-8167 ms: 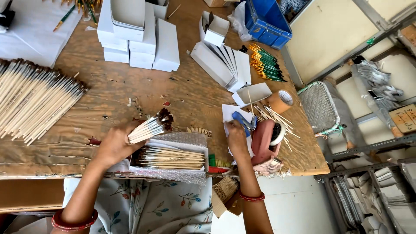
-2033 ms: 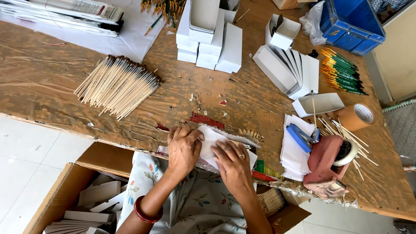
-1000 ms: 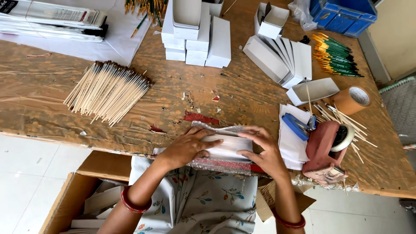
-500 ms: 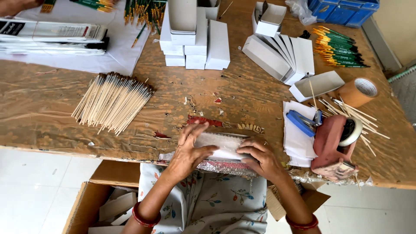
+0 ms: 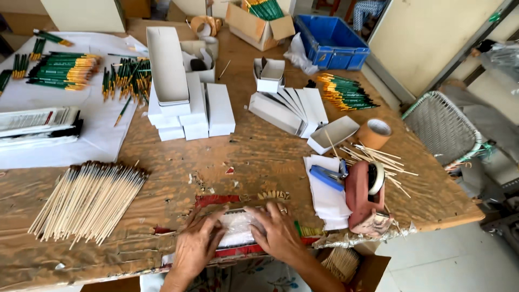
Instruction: The person organizes paintbrushes into bundles, places them inside protective sleeves, and then inserts the sleeved bundles into cardboard boxes at a workstation.
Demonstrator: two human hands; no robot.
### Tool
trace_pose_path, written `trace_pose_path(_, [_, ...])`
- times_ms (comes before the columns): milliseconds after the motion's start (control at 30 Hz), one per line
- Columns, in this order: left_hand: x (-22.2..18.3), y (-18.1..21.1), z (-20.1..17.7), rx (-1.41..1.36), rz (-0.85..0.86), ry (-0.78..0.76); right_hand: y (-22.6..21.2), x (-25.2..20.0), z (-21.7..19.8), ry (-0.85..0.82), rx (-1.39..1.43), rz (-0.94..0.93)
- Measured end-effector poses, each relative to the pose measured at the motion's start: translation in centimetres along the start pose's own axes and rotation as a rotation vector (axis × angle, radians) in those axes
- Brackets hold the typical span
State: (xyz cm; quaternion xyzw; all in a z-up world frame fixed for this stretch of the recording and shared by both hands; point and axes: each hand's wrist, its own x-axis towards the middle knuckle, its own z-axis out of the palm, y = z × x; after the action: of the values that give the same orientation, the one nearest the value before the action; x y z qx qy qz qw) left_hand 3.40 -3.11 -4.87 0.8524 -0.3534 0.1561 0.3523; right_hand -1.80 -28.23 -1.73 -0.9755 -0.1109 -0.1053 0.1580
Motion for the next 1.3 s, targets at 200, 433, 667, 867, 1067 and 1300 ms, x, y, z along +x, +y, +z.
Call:
trace_pose_path(200, [2.6,1.2,-1.2,0.038,0.12,-0.105,-0.9,0.8,-1.5,0.218,-0.069,-0.307])
trace_pose_path(433, [0.5,-2.7,6.1,0.349,0.306,0.041,3.4,5.9,-1.8,-0.135,0.228,-0.158])
trace_pose_path(667, [0.0,-4.9,10.6,0.404,0.299,0.211,9.6,26.6,-5.0,0.455,-0.185,-0.233])
trace_pose_path(867, [-0.6,-5.9,14.2,0.427,0.224,0.243,19.7,37.2,-1.7,0.484,-0.597,-0.015])
trace_pose_path(1067, [-0.3,-5.8,14.0,0.275,0.223,0.094,21.6,31.6,-0.1,0.303,-0.412,0.079])
trace_pose_path(1300, [0.2,-5.1,13.6,0.166,0.208,-0.052,13.5,31.8,-4.4,0.402,-0.284,-0.272])
